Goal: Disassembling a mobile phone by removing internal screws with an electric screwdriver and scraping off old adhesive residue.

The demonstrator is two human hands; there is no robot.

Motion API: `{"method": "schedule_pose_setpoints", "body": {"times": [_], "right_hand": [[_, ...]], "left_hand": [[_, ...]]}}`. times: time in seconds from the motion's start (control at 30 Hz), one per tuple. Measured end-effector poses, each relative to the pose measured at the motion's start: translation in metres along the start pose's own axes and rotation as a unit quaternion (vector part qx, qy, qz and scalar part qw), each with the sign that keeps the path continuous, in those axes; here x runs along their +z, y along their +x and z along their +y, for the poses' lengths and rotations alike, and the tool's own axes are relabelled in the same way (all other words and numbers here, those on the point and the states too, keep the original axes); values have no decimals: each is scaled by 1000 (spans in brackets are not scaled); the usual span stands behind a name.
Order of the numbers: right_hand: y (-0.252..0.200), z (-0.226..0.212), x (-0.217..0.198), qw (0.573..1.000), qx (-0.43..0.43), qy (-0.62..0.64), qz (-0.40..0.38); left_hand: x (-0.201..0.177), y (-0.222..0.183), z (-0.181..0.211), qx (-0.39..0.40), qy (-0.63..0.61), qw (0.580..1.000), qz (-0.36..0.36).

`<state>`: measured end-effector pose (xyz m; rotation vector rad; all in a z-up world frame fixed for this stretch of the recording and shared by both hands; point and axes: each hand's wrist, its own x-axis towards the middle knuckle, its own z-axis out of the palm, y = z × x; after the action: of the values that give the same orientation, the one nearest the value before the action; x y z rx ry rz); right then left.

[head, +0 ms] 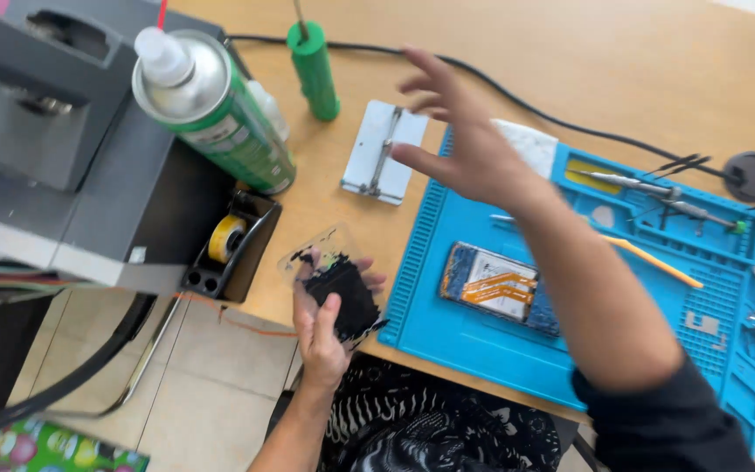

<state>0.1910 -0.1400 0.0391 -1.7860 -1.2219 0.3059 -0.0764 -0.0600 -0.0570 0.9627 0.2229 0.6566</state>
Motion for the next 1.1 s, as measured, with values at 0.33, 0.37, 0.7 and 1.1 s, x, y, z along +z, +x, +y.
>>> {"method": "schedule_pose_setpoints", "body": {"times": [0.33, 0.37, 0.7, 1.1], "right_hand": [[124, 53, 98, 995, 69, 31, 73], [114, 50, 93, 992, 51, 58, 99], [-133, 13, -76, 957, -3, -111, 269], [-245, 32, -88, 894, 134, -417, 98]], "left_hand": [[-9, 1, -9, -61, -74, 995, 38], [-9, 2, -9, -55, -117, 992, 9], [97, 71, -49, -179, -206, 950, -151], [144, 142, -105, -223, -198, 926, -229]]}}
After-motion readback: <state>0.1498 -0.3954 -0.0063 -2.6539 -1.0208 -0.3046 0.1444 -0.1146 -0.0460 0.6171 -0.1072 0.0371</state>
